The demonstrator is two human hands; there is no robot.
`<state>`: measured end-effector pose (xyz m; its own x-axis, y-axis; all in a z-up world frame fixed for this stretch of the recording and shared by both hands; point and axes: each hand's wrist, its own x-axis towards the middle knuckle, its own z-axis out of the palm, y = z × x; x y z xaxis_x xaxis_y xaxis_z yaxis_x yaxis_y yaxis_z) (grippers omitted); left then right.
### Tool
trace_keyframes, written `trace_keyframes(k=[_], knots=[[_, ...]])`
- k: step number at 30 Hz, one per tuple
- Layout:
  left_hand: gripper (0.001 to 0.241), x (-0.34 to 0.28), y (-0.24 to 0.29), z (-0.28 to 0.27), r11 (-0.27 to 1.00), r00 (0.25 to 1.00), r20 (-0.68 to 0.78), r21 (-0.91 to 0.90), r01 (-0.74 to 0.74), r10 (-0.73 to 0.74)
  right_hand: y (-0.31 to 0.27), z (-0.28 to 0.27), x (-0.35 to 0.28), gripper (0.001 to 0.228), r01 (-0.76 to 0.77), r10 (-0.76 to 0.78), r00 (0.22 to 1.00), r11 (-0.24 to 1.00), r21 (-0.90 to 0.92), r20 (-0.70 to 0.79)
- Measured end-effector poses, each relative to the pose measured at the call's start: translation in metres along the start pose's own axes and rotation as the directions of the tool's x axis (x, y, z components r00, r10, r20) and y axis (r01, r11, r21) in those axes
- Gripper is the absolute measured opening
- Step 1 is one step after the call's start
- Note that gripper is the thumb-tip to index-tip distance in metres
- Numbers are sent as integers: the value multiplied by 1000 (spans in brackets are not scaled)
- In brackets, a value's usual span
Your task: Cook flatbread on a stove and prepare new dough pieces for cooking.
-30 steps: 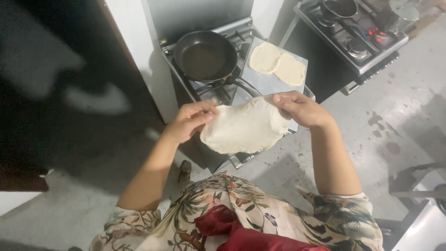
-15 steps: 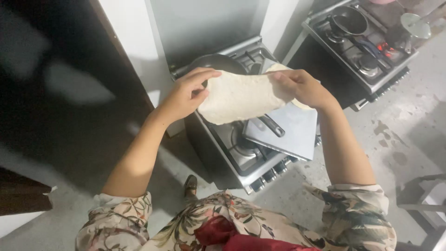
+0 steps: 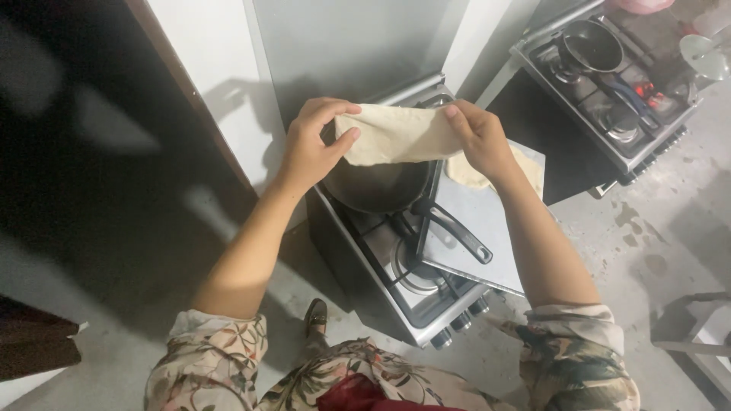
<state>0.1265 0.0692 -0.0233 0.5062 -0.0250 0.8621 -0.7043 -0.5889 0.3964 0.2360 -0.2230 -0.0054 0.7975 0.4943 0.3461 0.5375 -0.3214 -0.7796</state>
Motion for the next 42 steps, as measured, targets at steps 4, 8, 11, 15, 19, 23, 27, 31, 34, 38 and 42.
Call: trace_keyframes(k=[4,8,11,15,19,23,27,31,34,38,42], knots=[[22,0,-25,15,986,991,-80,-135,95,-106,-6,-1,2,41,-9,9,999,1000,-5,34],[50,17,-17,10,677,801,361,-430,597,-477,-4,-10,-3,42,-28,11,989,993,114,150],[58,21,-19,10,638,649,557,-253,727,-519,-10,-18,-10,44,-55,18,976,985,164,215],[32,13,-20,19,524,416,734,-98,846,-536,-22,-26,-23,45,-57,-4,949,981,186,314],[24,9,-3,24,513,482,724,-205,833,-493,-25,-34,-34,44,-16,-52,932,983,183,358],[17,15,31,17,643,552,669,-143,752,-497,-23,-42,-43,43,-13,-49,927,987,163,372],[13,5,33,18,776,721,627,-282,564,-296,-26,-47,-52,41,-33,-23,924,990,140,381],[13,9,54,11,749,718,651,-344,566,-244,-33,-49,-58,41,-53,10,929,993,105,370],[9,6,54,12,763,656,719,-284,580,-231,-38,-50,-62,41,-62,33,930,996,67,366],[33,9,66,5,882,655,749,-237,408,-102,-44,-50,-63,42,-52,25,918,997,57,397],[40,7,64,2,829,677,722,-288,479,-140,-33,-49,-58,43,-57,31,904,997,48,425]])
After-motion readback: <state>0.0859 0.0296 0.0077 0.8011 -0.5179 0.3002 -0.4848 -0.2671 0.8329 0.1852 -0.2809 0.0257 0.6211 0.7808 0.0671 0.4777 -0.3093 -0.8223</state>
